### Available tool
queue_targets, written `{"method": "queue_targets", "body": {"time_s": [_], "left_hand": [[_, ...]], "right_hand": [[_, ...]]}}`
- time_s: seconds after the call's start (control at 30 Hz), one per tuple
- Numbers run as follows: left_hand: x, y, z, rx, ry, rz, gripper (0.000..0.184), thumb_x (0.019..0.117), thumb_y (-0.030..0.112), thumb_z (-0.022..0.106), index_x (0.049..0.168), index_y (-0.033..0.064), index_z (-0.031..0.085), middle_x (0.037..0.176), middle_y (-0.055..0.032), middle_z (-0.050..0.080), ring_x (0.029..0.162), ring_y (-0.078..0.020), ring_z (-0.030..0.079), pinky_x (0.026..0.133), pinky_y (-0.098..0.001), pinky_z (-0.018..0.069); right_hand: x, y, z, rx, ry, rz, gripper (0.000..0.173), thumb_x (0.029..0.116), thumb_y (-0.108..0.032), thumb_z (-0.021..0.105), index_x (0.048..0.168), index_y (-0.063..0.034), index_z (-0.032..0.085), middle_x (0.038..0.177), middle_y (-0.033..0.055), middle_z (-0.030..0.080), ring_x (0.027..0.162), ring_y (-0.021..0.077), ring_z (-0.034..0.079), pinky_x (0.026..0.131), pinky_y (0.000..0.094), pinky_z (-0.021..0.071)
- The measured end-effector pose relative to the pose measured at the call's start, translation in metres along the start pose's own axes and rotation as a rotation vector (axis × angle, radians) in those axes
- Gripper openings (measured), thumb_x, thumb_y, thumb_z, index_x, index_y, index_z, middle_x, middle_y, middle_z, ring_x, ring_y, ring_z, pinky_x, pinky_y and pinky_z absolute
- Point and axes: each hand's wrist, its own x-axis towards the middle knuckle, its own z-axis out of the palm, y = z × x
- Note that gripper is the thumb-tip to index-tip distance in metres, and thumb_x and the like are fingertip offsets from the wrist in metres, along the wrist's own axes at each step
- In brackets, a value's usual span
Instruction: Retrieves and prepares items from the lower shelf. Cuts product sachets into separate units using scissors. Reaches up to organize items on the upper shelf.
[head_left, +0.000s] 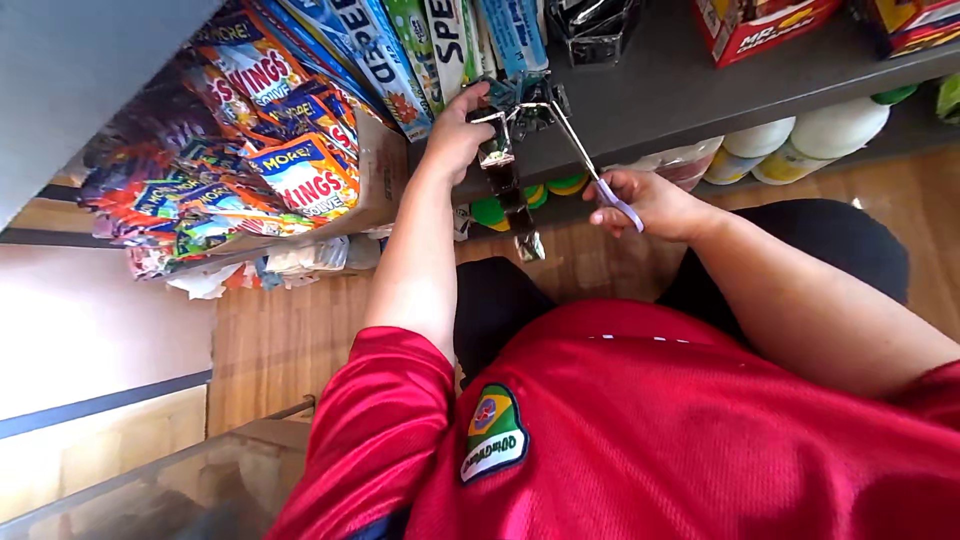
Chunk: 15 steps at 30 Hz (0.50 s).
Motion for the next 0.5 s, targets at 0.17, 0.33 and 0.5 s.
{"method": "queue_targets", "body": {"time_s": [0.17,0.33,0.5], "left_hand": [[-0.001,0.001,0.0,-0.006,0.064,-0.097,0.079,0.0879,-0.005,0.062,0.159,0.0169,0.034,0.151,-0.0169,0.047,0.126,-0.0287,0.056,0.091,-0.0448,0.0541],[-0.04,0.004,0.022,-0.11,0.151,-0.07,0.076,0.0856,-0.001,0.07,0.154,0.0103,0.039,0.141,-0.018,0.052,0.116,-0.0258,0.06,0.088,-0.0402,0.056],[-0.087,0.018,0.064,-0.125,0.002,-0.024,0.072,0.0846,-0.001,0.074,0.15,0.0077,0.045,0.141,-0.0169,0.054,0.113,-0.0224,0.062,0.088,-0.0376,0.0563]], "right_hand": [[-0.001,-0.001,0.0,0.002,0.014,-0.012,0.035,0.0893,-0.013,0.073,0.12,-0.0042,0.058,0.075,-0.0033,0.063,0.06,0.0033,0.059,0.057,0.0199,0.0517],[0.001,0.0,0.009,-0.047,0.076,-0.062,0.042,0.0895,-0.012,0.075,0.125,-0.0009,0.056,0.084,0.0003,0.064,0.067,0.0037,0.058,0.064,0.0211,0.0517],[0.002,0.006,0.026,-0.04,0.122,-0.124,0.052,0.0873,-0.011,0.076,0.132,0.0002,0.051,0.094,0.0036,0.068,0.078,0.0047,0.064,0.072,0.023,0.0551]]}}
